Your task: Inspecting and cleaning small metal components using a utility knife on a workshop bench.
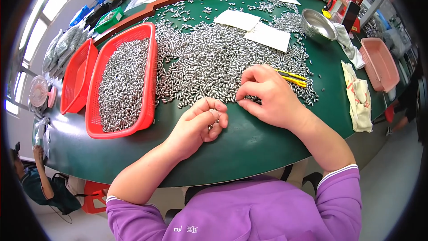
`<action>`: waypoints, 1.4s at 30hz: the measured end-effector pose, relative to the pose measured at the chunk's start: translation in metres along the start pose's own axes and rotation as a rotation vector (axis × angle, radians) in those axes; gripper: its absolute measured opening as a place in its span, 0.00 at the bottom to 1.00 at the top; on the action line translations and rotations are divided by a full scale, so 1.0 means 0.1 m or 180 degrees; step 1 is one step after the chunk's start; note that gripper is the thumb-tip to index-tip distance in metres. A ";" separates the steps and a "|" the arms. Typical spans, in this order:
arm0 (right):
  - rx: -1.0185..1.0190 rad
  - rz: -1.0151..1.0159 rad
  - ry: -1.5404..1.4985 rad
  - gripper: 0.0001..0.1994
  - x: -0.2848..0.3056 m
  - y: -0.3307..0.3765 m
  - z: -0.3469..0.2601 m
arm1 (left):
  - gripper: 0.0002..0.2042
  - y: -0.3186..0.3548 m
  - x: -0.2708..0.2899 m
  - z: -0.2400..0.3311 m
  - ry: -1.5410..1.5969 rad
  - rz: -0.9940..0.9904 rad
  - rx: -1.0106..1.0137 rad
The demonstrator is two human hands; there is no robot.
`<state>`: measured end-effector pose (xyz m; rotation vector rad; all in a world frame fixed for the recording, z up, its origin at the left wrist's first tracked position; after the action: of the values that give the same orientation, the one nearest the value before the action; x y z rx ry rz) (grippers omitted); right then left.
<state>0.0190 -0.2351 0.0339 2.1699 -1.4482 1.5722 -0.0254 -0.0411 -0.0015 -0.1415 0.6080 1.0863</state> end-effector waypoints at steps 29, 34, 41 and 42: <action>0.0576 0.0087 -0.0939 0.15 -0.05 -0.01 -0.20 | 0.05 0.00 -0.03 -0.01 -0.0390 -0.0292 0.0119; 0.0307 0.0127 -0.1065 0.17 -0.06 -0.01 -0.21 | 0.05 0.01 -0.02 0.00 -0.0368 -0.0307 0.0137; 0.0492 0.0200 -0.1050 0.18 -0.06 -0.02 -0.23 | 0.08 0.01 -0.04 0.02 -0.0615 -0.0254 0.0242; 0.0487 0.0204 -0.1044 0.18 -0.06 -0.01 -0.23 | 0.08 0.01 -0.05 0.02 -0.0650 -0.0245 0.0265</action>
<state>0.0042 -0.2179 0.0405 2.5952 -1.5399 1.4403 -0.0271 -0.0437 0.0033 0.0184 0.4597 0.9851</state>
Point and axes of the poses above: each hand's wrist, its own y-axis away from the middle knuckle, its own x-axis out of the back of the hand, z = x × y, the point moved 3 cm from there along -y, towards the middle knuckle, and after that the axes turned 5 degrees about -x, right-handed, at the moved point
